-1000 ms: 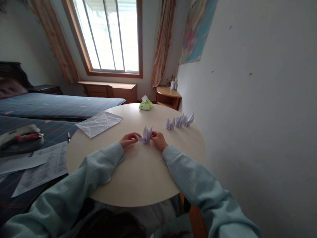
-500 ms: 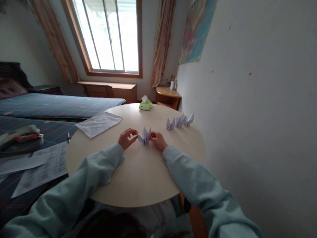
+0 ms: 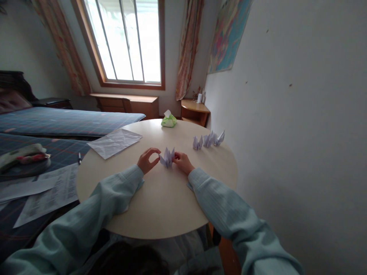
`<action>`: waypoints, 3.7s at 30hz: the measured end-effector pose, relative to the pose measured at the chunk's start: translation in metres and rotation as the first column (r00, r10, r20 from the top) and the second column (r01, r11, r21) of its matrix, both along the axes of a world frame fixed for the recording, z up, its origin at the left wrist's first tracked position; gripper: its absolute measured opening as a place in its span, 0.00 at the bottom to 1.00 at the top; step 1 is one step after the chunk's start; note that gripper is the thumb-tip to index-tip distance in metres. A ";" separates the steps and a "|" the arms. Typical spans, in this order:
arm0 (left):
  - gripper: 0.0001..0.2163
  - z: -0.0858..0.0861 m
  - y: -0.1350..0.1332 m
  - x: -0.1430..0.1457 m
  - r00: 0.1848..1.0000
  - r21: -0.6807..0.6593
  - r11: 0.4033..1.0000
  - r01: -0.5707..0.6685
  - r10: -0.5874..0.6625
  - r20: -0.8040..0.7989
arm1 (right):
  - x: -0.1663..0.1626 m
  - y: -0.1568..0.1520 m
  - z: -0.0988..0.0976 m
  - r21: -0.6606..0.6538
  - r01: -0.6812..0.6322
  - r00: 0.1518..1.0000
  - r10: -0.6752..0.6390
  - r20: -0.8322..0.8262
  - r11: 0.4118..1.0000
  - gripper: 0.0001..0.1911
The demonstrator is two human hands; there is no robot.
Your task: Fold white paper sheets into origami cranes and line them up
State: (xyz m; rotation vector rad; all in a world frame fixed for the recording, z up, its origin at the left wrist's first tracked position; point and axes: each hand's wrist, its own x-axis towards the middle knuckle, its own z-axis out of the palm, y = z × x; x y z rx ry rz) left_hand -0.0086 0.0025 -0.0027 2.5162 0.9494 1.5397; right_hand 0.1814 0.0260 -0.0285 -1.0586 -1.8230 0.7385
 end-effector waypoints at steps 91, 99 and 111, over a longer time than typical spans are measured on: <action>0.05 -0.005 -0.002 0.002 0.958 -0.151 0.960 -0.237 0.205 -0.198 | -0.003 -0.010 0.008 0.081 0.042 0.994 -0.050 0.100 0.996 0.08; 0.01 -0.003 -0.001 0.002 0.955 -0.166 0.949 -0.267 0.238 -0.176 | -0.006 -0.017 0.014 0.142 0.056 0.985 -0.078 0.152 0.988 0.05; 0.01 -0.003 -0.002 0.005 0.992 -0.167 0.979 -0.114 0.122 0.033 | -0.008 -0.018 0.012 0.131 0.028 0.992 -0.043 0.115 0.991 0.05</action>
